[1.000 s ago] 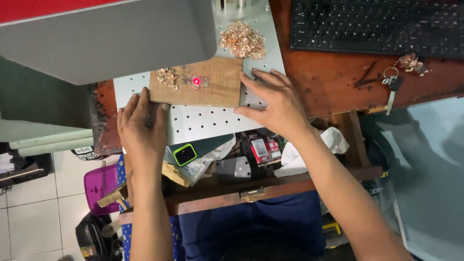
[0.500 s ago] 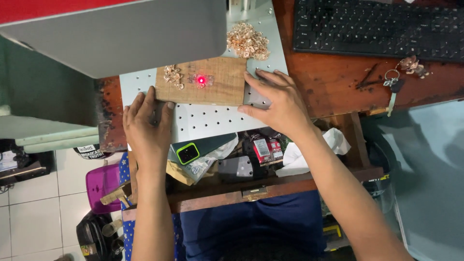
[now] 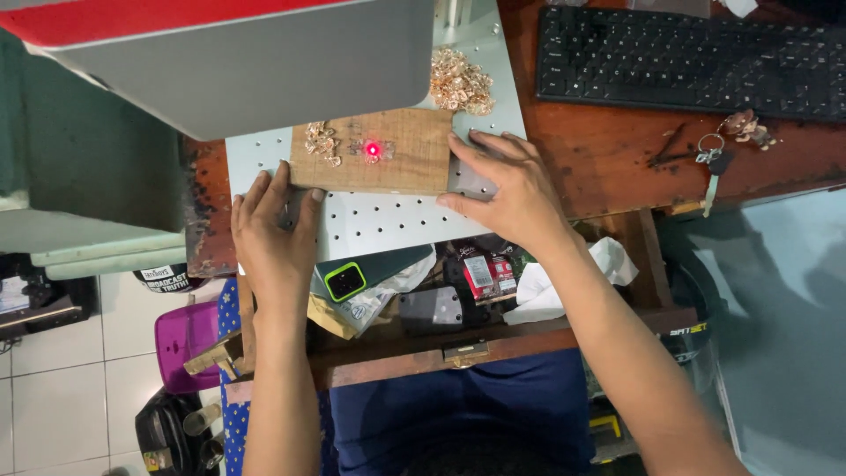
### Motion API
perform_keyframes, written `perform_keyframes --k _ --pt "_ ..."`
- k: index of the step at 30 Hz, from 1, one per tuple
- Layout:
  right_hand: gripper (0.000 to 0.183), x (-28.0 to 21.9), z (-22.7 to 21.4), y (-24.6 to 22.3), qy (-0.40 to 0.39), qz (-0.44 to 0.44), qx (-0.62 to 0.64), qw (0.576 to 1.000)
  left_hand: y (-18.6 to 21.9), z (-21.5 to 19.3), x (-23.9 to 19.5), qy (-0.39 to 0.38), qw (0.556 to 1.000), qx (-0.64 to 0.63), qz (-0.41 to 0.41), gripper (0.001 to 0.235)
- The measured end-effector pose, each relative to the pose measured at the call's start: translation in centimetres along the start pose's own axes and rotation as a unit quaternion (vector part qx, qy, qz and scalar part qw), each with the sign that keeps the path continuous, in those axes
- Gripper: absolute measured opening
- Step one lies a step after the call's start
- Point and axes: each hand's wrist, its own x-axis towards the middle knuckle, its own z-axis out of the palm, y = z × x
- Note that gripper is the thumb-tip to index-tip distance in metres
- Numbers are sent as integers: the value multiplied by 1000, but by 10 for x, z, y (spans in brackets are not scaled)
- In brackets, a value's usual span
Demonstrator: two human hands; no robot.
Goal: The person is using a laser marking machine to engrave designs onto small jewelry components, carefully positioning each piece on a wooden jig.
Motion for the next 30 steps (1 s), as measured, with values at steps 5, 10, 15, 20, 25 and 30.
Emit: perform_keyframes --k 5,10,15,20,25,30 --pt "70 0 1 0 5 -3 -4 1000 3 -2 1 0 1000 -10 -10 48" --pt "69 0 2 1 6 -7 -11 1000 5 -3 2 3 1000 -13 -12 49" --pt "72 -1 0 0 6 -1 -12 1000 0 1 2 6 1000 -5 -17 50" --pt "71 1 -2 -8 12 0 -7 1000 6 -1 1 6 999 -9 -31 52" --pt "70 2 -6 -12 18 -8 -17 1000 4 -2 1 -7 1000 3 -14 53" --pt "72 0 -8 -11 -5 2 -20 1000 -13 5 1 -3 999 34 -6 53"
